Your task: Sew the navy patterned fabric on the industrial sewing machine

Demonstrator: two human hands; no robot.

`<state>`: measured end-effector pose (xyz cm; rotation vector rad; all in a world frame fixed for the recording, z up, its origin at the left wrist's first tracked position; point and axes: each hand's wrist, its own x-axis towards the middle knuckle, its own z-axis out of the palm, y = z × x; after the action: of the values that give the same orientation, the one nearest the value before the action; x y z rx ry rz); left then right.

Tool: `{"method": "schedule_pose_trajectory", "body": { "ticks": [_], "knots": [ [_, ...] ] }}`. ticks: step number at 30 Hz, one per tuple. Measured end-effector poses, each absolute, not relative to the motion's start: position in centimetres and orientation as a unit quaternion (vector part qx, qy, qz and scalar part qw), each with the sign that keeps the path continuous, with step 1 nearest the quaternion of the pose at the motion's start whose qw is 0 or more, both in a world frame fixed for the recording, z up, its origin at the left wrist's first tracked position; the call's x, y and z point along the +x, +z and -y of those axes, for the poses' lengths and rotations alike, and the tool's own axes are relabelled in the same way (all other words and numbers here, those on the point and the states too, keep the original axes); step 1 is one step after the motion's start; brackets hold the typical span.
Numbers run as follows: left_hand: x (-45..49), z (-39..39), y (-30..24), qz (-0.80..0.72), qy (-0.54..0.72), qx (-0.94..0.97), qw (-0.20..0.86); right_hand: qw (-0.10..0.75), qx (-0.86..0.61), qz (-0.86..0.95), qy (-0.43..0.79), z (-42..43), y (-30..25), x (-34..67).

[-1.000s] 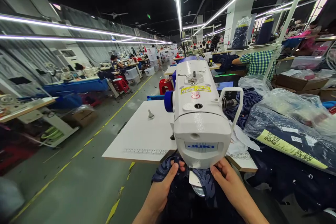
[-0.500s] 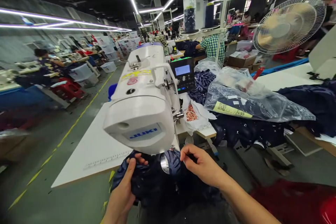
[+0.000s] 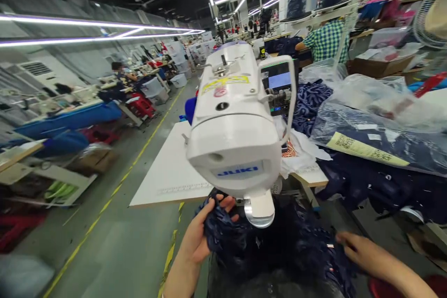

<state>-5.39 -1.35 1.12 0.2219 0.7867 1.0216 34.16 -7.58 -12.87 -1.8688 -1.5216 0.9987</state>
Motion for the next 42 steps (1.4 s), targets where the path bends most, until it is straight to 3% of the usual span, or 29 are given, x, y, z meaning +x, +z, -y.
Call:
{"method": "schedule_pose_trajectory", "body": {
  "ticks": [2, 8, 12, 25, 34, 38, 42],
  "knots": [
    [-5.3, 1.7, 1.2, -0.36, 0.46, 0.124, 0.802, 0.191, -0.694, 0.599, 0.351, 7.0, -14.2, 33.1],
    [-4.0, 3.5, 0.6, -0.349, 0.313, 0.18, 0.865, 0.305, -0.505, 0.667, 0.455, 4.6, -5.9, 22.3],
    [-3.0, 4.4, -0.4, -0.335, 0.252, 0.167, 0.892, 0.314, -0.406, 0.685, 0.518, 4.0, -2.7, 17.2],
    [-2.2, 4.2, -0.3, -0.369, 0.109, 0.207, 0.9, 0.363, -0.477, 0.694, 0.399, 5.1, -1.3, 20.5],
    [-1.0, 4.2, -0.2, -0.416, 0.115, 0.179, 0.884, 0.296, -0.44, 0.802, 0.276, 6.8, -3.5, 19.4],
    [-1.2, 4.3, -0.4, -0.412, 0.205, 0.141, 0.876, 0.324, -0.472, 0.75, 0.33, 6.5, -3.6, 19.9],
    [-1.8, 4.1, -0.5, -0.442, 0.267, 0.138, 0.845, 0.275, -0.557, 0.688, 0.375, 6.3, -1.3, 22.4]
  ]
}}
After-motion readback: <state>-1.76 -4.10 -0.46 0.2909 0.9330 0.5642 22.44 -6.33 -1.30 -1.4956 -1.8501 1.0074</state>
